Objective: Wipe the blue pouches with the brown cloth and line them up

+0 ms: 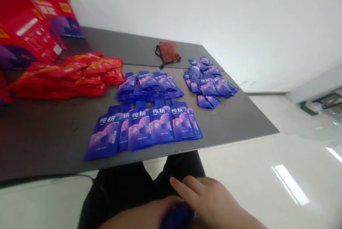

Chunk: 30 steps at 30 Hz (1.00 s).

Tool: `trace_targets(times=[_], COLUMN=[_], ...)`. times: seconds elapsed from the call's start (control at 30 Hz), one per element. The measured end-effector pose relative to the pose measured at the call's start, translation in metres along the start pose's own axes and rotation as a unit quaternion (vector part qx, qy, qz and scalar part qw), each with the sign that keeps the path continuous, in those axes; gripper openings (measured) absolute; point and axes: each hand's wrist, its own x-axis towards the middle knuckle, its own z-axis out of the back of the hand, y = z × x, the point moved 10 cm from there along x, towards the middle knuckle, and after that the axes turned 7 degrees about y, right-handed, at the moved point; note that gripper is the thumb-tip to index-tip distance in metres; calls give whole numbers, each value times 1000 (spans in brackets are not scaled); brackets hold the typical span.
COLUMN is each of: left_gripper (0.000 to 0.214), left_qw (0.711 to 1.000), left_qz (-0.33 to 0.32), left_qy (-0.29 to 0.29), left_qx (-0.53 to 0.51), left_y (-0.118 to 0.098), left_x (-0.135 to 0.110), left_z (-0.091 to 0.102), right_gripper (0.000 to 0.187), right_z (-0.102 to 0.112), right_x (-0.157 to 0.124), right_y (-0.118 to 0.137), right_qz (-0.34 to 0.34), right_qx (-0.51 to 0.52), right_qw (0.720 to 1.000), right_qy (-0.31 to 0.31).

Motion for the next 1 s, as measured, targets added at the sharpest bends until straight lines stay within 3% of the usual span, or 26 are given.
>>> trace_targets(times=[0.07, 0.1, 0.2, 0.3, 0.37, 0.4, 0.47, 0.6, 0.67, 0.77, 0.87, 1.0], left_gripper=[72, 75, 84, 88, 87, 85, 82, 79, 79, 81, 84, 79], left_qw=[999, 999, 997, 991, 988, 987, 983, 971, 967, 969, 969, 970], left_qz=[39, 50, 15, -8, -1, 3, 0, -49, -59, -50, -67, -62], left_qy=[2, 9, 33, 29, 18, 14, 4, -38, -50, -45, -37, -45], left_qx=[10, 2, -75, -133, -150, -159, -183, -233, -243, -237, -233, -232], left_y=[8, 11, 10, 13, 21, 26, 34, 36, 37, 40, 43, 50], left_x=[-2, -2, -1, 2, 4, 5, 7, 5, 2, -4, -6, -5], left_z=[2, 1, -4, -7, -9, -10, -10, -2, 2, 3, 6, 11], right_gripper=[110, 116, 116, 95, 86, 84, 79, 67, 65, 64, 53, 47], right_z=[1, 0, -29, -67, -86, -93, -99, -91, -88, -76, -40, 40], right_x=[-10, -17, -33, -23, -17, -16, -14, -22, -28, -32, -37, -36], right_y=[-23, -36, -55, -26, -14, -13, -17, -35, -42, -42, -42, -56], right_qz=[-63, -113, -210, -147, -135, -147, -173, -239, -279, -270, -225, -195], right_qx=[141, 223, 485, 701, 759, 763, 742, 642, 601, 594, 587, 560], right_qw=[988, 967, 846, 698, 637, 628, 642, 709, 728, 739, 754, 767], right_qy=[-20, -43, -73, -30, -33, -48, -91, -167, -177, -170, -189, -245])
